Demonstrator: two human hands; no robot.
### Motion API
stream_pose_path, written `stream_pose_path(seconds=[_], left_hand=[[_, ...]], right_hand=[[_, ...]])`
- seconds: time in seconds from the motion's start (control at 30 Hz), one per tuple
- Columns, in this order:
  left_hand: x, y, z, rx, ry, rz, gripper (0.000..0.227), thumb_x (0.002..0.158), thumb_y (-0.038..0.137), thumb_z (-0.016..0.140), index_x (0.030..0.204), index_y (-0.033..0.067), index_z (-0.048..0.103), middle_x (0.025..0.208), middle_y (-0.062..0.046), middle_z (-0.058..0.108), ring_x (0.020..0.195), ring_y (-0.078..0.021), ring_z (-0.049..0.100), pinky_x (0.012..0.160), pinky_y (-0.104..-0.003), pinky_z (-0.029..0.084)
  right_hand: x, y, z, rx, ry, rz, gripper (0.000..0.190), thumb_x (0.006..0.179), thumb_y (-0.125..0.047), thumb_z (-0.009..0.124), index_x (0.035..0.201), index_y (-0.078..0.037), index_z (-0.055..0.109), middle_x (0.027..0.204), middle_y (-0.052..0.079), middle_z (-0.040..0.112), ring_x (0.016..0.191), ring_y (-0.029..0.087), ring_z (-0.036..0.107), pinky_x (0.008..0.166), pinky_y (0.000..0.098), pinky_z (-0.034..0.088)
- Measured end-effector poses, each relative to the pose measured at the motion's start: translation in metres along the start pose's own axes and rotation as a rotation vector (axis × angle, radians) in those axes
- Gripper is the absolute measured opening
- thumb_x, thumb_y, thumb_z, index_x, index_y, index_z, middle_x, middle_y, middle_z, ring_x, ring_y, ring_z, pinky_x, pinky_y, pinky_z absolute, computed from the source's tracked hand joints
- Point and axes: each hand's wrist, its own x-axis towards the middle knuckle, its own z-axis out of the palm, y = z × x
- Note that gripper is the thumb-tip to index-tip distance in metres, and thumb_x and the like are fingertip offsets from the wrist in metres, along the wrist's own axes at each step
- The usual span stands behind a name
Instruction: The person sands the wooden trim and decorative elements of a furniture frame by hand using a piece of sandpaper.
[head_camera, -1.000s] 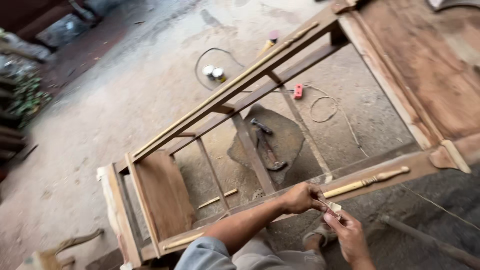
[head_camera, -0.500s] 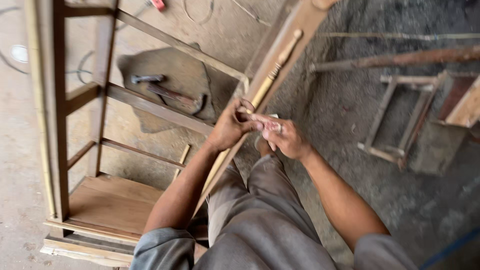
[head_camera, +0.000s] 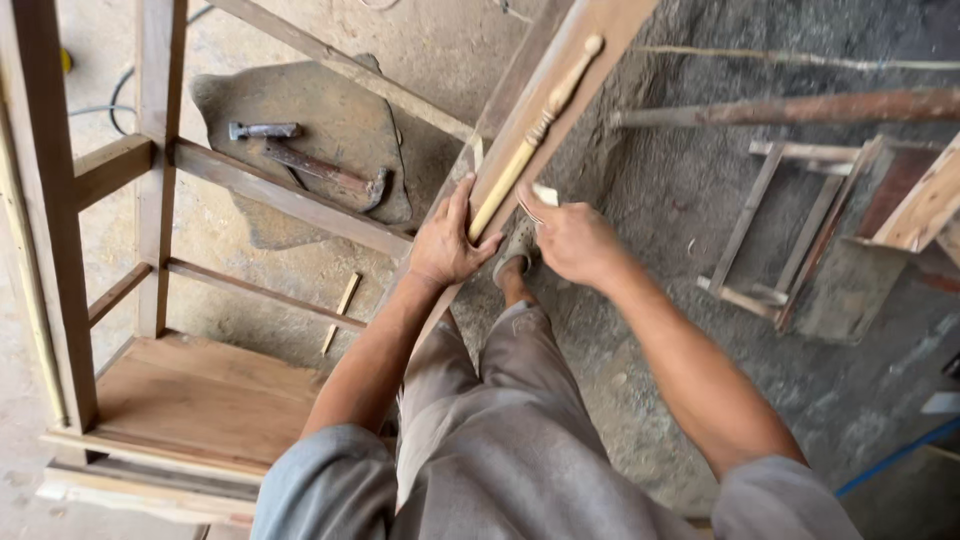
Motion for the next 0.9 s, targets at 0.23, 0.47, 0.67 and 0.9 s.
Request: stream_pose_path(seconds=[0.23,0.47,0.67,0.9], left_hand=[[-0.001,-0.003,0.002,0.007,0.061,0.054,0.098,0.086,0.045,0.084,0.16,0.0096,0.03,0.119,-0.023,0.065,0.102,-0.0428,0.068,0.087,-0.048,0.056],[-0.002,-0.001,0.0,-0.044,0.041,0.009,0.095,0.084,0.049,0.08,0.16,0.0173,0.031,0.125,-0.022,0.066,0.106,-0.0441,0.068,0.089,-0.051,0.056],[0.007,-0.005,-0.003,-0.046,0.147,0.057,0.094,0.081,0.056,0.081,0.154,0.0171,0.036,0.128,-0.025,0.063,0.107,-0.0457,0.067,0.089,-0.052,0.055],[-0.006,0.002,-0.005,-0.048,0.03,-0.023,0.101,0.077,0.061,0.081,0.156,0.0186,0.034,0.127,-0.027,0.062,0.106,-0.0463,0.068,0.09,-0.052,0.056]], right_hand=[[0.066,0.004,-0.036,-0.151,-0.205,0.405,0.061,0.111,-0.027,0.044,0.164,-0.001,0.03,0.065,0.009,0.066,0.047,0.019,0.06,0.038,0.0315,0.051],[0.119,0.016,-0.102,-0.271,-0.012,-0.021,0.032,0.097,-0.008,0.063,0.127,-0.006,0.074,0.1,0.021,0.075,0.086,0.036,0.072,0.073,0.0485,0.059],[0.132,-0.006,-0.082,-0.383,-0.456,0.054,0.03,0.095,-0.012,0.06,0.121,-0.002,0.073,0.099,0.025,0.074,0.086,0.037,0.072,0.078,0.0502,0.058],[0.11,-0.016,-0.049,-0.512,-0.57,0.113,0.031,0.093,-0.017,0.057,0.114,0.002,0.072,0.096,0.03,0.071,0.086,0.039,0.072,0.085,0.0527,0.057]])
